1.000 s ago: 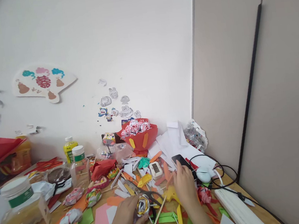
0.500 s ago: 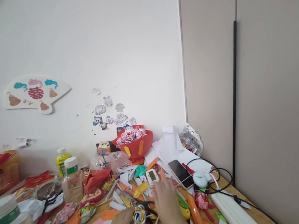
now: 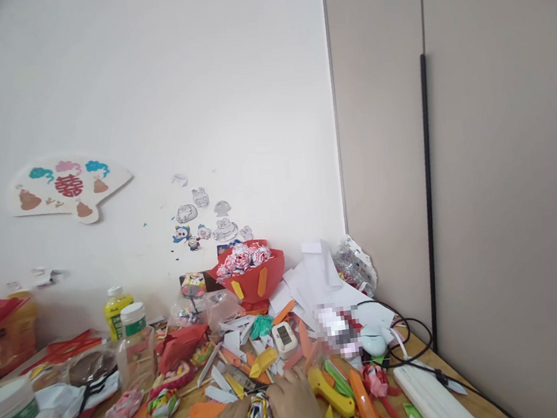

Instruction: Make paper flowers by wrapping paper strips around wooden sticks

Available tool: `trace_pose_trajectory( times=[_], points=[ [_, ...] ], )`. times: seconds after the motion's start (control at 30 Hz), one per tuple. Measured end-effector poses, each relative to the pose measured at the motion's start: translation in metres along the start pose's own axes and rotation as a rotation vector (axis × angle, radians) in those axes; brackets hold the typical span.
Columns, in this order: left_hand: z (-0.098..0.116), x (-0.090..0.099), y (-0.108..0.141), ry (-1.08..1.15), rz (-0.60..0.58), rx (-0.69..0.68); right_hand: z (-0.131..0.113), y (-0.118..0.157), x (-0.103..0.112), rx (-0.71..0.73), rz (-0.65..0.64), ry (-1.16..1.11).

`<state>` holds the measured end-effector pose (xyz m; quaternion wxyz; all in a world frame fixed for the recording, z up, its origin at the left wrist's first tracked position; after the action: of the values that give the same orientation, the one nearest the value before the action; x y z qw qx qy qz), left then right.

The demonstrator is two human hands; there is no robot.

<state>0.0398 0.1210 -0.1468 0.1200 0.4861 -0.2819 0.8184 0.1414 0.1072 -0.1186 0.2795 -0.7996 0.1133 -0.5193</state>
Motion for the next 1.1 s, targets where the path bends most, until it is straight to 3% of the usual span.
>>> trace_pose_trajectory(
  times=[0.63,0.9,1.1],
  points=[
    [0.017,0.013,0.003,0.073,0.008,0.014,0.005,0.004,0.005,-0.006,-0.055,-0.049],
    [0.006,0.002,0.003,0.025,0.015,0.007,0.001,0.003,-0.003,0.025,0.007,-0.003],
    [0.006,0.007,0.003,0.003,0.03,0.01,-0.001,0.0,-0.005,0.027,0.035,0.007]
  ],
)
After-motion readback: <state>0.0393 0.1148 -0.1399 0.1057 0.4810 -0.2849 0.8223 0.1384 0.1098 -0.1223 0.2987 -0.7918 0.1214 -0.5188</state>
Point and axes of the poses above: each hand's wrist, its own y-axis away from the middle knuckle, its own x-axis out of the back of the hand, z = x × y, the point moved 9 cm from there along -y, towards the middle knuckle, and after that the axes turned 12 degrees about -x, right-handed, at the moved point
